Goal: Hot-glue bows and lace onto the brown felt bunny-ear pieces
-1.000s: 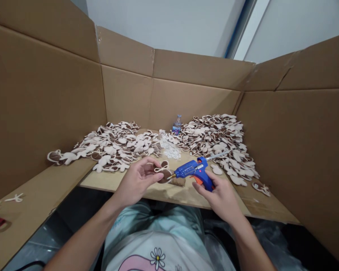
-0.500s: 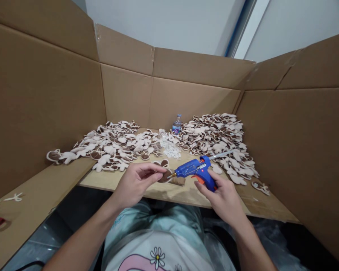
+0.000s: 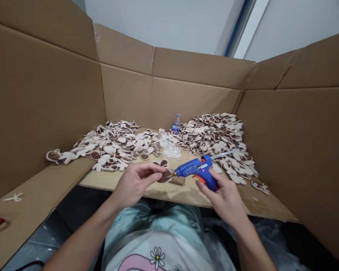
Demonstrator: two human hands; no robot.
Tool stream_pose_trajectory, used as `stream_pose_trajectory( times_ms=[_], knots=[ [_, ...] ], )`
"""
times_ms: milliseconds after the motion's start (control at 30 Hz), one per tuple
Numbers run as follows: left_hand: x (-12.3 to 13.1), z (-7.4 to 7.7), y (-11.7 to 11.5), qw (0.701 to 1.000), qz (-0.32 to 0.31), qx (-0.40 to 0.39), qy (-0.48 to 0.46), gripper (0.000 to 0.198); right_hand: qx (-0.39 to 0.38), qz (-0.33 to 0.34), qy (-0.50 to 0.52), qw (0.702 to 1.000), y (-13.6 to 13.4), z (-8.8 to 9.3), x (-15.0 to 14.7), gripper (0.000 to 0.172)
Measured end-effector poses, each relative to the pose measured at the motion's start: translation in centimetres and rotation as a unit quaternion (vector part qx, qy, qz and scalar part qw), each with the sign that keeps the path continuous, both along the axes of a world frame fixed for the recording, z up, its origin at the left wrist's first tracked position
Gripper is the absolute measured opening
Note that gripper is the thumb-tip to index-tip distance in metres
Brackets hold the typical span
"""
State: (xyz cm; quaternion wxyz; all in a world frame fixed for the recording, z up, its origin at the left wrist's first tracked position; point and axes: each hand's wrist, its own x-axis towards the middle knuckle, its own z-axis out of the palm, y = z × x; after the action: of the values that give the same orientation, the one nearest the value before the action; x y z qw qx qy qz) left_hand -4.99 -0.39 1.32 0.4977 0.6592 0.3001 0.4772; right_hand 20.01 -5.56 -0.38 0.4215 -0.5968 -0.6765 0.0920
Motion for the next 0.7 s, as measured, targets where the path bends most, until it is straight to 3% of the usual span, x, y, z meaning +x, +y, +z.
stream_pose_trajectory(
  times_ms=[533, 700],
  knots=[
    [-0.06, 0.44, -0.17, 1.0, 0.003, 0.01, -0.006, 0.009, 0.044, -0.027, -0.036, 0.998, -0.17, 0.33, 0.0, 0.024],
    [-0.2, 0.43, 0.0, 0.999, 0.024, 0.016, 0.019, 0.01, 0.047, -0.072, -0.071, 0.994, 0.37, 0.42, 0.76, 0.024]
  ],
)
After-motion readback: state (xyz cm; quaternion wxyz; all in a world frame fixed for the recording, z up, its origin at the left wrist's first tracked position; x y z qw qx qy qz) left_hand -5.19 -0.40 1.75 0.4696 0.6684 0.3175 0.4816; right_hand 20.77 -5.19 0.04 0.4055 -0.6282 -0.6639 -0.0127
